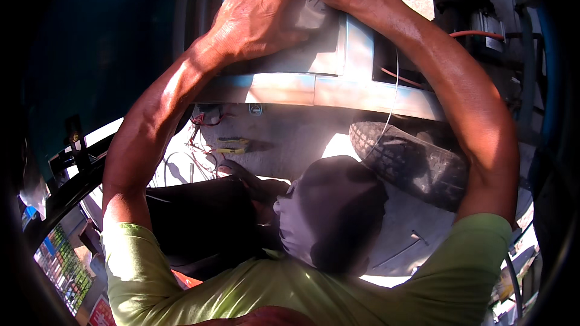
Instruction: The person connects multiple colored wires to an electronic controller unit and then attaches a black plastic housing over the components by hand.
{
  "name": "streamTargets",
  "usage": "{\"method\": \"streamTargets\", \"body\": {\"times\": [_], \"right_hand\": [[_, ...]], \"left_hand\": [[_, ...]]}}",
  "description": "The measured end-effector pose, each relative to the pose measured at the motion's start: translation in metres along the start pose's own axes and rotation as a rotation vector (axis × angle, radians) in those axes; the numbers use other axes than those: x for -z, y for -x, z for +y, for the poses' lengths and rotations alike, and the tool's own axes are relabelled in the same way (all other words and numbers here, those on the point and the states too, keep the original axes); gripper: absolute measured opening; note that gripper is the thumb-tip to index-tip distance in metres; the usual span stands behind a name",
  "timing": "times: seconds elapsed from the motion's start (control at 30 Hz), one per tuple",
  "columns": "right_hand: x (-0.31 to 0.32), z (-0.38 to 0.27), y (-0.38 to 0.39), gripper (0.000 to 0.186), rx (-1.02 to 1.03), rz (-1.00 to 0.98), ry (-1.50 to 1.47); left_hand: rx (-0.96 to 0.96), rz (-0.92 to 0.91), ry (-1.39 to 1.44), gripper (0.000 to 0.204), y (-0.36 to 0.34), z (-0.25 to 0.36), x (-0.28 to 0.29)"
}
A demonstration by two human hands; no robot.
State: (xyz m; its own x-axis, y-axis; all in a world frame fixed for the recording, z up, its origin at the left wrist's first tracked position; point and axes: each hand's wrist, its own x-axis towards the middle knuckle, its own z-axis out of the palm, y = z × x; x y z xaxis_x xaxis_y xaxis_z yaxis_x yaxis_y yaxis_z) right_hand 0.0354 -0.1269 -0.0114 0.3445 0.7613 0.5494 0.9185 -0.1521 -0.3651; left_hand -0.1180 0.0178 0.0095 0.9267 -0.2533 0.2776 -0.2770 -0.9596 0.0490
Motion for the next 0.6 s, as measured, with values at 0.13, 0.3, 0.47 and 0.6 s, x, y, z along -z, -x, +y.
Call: {"method": "streamTargets", "body": {"times": [0.13, 0.3, 0.47, 0.6], "right_hand": [[0.001, 0.002, -0.002, 0.032, -0.018, -0.021, -0.041], [0.001, 0.002, -0.003, 0.032, -0.157, -0.08, -0.073], [0.036, -0.012, 0.003, 0.033, 0.027, -0.107, 0.041], [0.069, -0.055, 0.022, 0.018, 0.249, -0.288, -0.188]], "left_hand": [[0.012, 0.004, 0.014, 0.099, -0.001, 0.004, 0.001], [0.008, 0.004, 0.038, 0.096, -0.001, 0.002, 0.0], [-0.01, 0.074, 0.041, 0.094, 0.006, 0.0, -0.006], [0.014, 0.094, -0.021, 0.097, 0.012, -0.007, -0.018]]}}
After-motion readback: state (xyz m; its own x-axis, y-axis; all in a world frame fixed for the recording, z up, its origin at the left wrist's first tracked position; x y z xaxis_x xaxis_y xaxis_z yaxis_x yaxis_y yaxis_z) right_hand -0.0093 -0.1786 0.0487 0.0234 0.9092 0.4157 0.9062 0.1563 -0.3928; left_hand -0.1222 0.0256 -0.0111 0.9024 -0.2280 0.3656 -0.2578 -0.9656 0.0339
